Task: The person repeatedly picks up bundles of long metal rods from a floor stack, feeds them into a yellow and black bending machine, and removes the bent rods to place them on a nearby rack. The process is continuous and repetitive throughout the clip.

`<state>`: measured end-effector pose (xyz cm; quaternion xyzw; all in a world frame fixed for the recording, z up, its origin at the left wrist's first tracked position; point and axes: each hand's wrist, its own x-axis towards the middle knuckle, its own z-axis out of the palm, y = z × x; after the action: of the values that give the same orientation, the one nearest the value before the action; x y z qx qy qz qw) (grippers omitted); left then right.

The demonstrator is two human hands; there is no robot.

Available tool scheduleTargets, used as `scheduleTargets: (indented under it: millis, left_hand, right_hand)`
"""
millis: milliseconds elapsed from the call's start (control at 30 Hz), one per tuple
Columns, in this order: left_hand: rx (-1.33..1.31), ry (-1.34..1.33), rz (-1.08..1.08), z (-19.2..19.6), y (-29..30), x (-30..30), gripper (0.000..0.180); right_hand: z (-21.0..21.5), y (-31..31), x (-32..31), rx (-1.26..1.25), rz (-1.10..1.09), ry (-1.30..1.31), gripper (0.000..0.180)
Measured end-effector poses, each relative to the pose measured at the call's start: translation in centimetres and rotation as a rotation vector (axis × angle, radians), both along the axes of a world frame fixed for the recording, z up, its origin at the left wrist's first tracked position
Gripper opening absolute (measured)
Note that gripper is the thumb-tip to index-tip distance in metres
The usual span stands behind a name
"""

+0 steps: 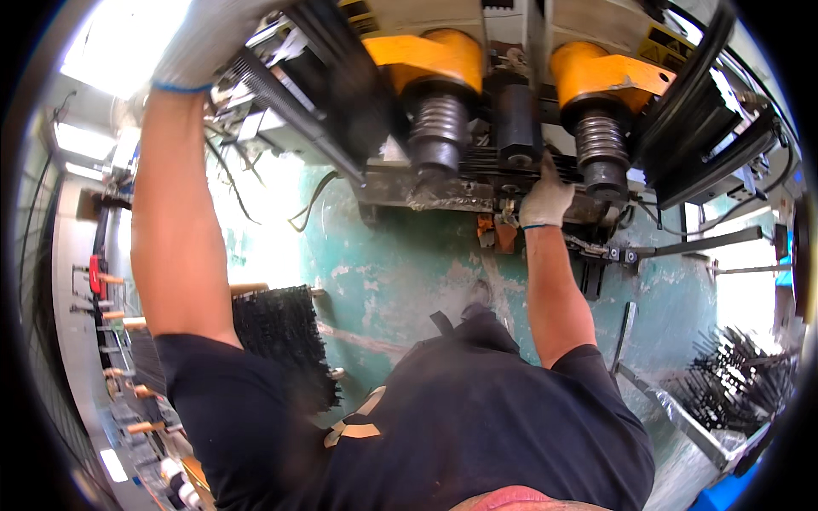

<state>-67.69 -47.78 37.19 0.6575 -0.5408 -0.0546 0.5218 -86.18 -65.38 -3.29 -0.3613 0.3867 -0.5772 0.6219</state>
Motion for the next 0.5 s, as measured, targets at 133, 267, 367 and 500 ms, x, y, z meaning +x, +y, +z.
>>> scheduleTargets:
  millis: [133, 267, 367, 500]
  left_hand:
    - [0.096, -0.005, 0.07, 1.5, 5.2, -2.8, 0.04]
    - [-0.105, 0.042, 0.035, -0.9, 15.1, -6.7, 0.034]
    - [-0.305, -0.211, 0.261, -4.7, 24.1, -8.5, 0.024]
    - [-0.427, 0.105, 0.532, -9.4, 39.1, -16.0, 0.025]
  right_hand:
    - [0.8, 2.6, -3.8, -0.152, 0.118, 0.168, 0.042]
    - [0.6, 9.7, -11.9, -0.78, 0.067, 1.119, 0.043]
    - [-0.9, 14.3, -12.9, -0.492, 0.145, 0.629, 0.045]
    - [-2.2, 18.3, -9.6, -0.912, 0.328, 0.785, 0.038]
